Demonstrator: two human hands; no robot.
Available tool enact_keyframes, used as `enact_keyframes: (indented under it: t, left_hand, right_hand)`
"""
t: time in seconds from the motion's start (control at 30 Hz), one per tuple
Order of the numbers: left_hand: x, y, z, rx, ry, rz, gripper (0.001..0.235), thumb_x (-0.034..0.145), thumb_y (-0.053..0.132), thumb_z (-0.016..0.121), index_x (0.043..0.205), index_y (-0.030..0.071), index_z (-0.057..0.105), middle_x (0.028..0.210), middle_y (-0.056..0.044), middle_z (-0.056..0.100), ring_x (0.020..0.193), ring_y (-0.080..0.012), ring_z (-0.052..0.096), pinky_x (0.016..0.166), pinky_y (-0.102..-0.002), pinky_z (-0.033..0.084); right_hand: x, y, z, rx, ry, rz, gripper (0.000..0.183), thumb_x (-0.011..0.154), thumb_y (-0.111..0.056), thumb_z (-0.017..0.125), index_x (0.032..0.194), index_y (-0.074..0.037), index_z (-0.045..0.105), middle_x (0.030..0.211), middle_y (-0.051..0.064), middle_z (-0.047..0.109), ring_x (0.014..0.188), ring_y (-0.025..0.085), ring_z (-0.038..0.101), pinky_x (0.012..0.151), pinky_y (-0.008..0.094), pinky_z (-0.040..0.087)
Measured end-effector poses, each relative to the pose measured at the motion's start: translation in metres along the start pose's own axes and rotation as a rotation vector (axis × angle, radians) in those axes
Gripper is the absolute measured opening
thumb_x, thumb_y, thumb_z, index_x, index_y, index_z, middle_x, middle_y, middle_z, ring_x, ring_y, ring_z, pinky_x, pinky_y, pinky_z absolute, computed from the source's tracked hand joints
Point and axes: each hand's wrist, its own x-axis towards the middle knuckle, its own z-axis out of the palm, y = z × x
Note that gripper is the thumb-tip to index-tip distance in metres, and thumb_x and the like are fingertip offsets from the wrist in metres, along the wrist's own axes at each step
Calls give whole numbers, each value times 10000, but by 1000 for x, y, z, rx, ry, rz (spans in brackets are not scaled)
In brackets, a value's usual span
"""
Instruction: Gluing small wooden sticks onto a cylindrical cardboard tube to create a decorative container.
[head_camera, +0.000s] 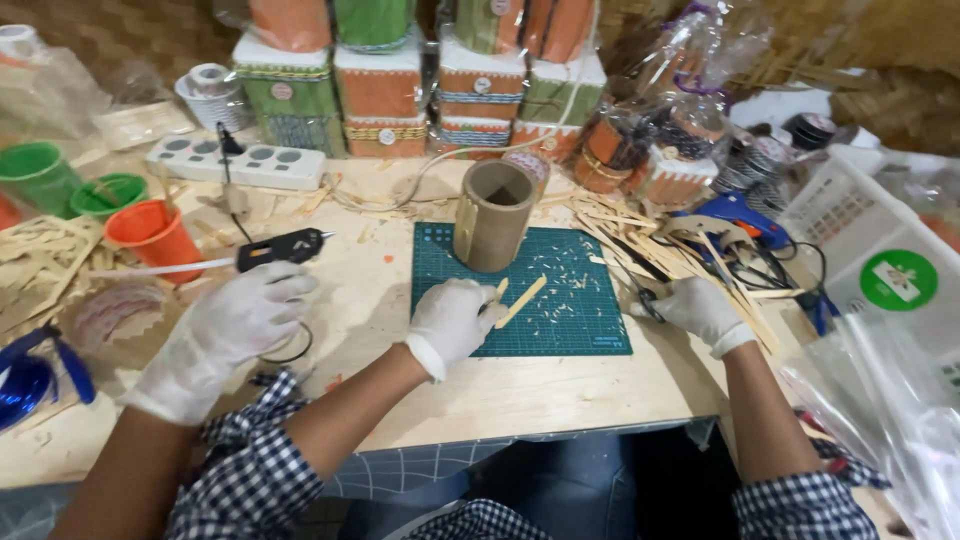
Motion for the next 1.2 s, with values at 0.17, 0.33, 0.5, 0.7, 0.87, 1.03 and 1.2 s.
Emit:
enact_keyframes:
  t: [0.17, 0.33, 0.5, 0.7, 0.87, 1.03, 1.2]
  left_hand:
    - [-11, -2, 28, 86, 1, 173, 534, 1016, 527, 481, 1371, 150, 610, 1212, -114, 726, 1275, -328, 574, 1015, -513, 455]
    - [2, 11, 8, 37, -63, 165, 624, 1038, 526, 410, 1566, 194, 371, 1413, -104, 626, 1424, -323, 450, 1125, -514, 358]
    - [16, -16, 37, -186, 239, 450, 544, 1068, 454, 355, 1514, 156, 442, 1175, -99, 689, 1163, -292, 627, 984, -430, 476]
    - [9, -14, 32, -168, 321, 450, 428, 1064, 392, 427, 1433, 194, 512, 1137, -6, 660, 1156, -207, 597, 995, -409, 428]
    - [16, -18, 35, -241, 335, 429, 369, 1064, 352, 454, 1377, 180, 545, 1087, 5, 659, 1131, -210, 607, 997, -394, 423]
    - [13, -16, 29, -303, 347, 433, 307, 1076, 366, 426, 1248, 160, 575, 1143, -34, 672, 1157, -245, 615, 981, -414, 424]
    - [14, -17, 29, -306, 385, 407, 217, 1073, 324, 451, 1173, 174, 572, 1190, -30, 676, 1178, -234, 616, 992, -395, 410]
  right_hand:
    - [31, 32, 14, -37, -22, 28, 404, 747, -367, 712, 1067, -144, 813, 1020, 183, 791, 1036, 341, 725, 917, 422, 574]
    - [40, 26, 7, -19, -4, 34, 337, 653, -261, 743, 952, -113, 795, 767, 125, 783, 689, 228, 785, 644, 322, 642]
    - [41, 23, 8, -54, -9, -39, 231, 646, -165, 761, 865, -93, 743, 633, 99, 741, 564, 214, 760, 512, 308, 625]
    - [43, -9, 5, -212, 37, -79, 357, 743, -255, 819, 1032, -54, 761, 899, 219, 759, 949, 406, 749, 822, 468, 612]
    - [63, -18, -4, -235, -167, -39, 325, 670, -239, 838, 943, -84, 753, 650, 56, 768, 603, 208, 778, 743, 361, 622]
    - [37, -49, -44, -36, -426, -102, 287, 703, -171, 895, 904, -5, 776, 722, 163, 799, 690, 265, 804, 854, 358, 597]
    - [45, -95, -39, -250, 102, -112, 393, 889, -483, 650, 1109, -181, 773, 1147, 127, 767, 1129, 367, 706, 990, 526, 546]
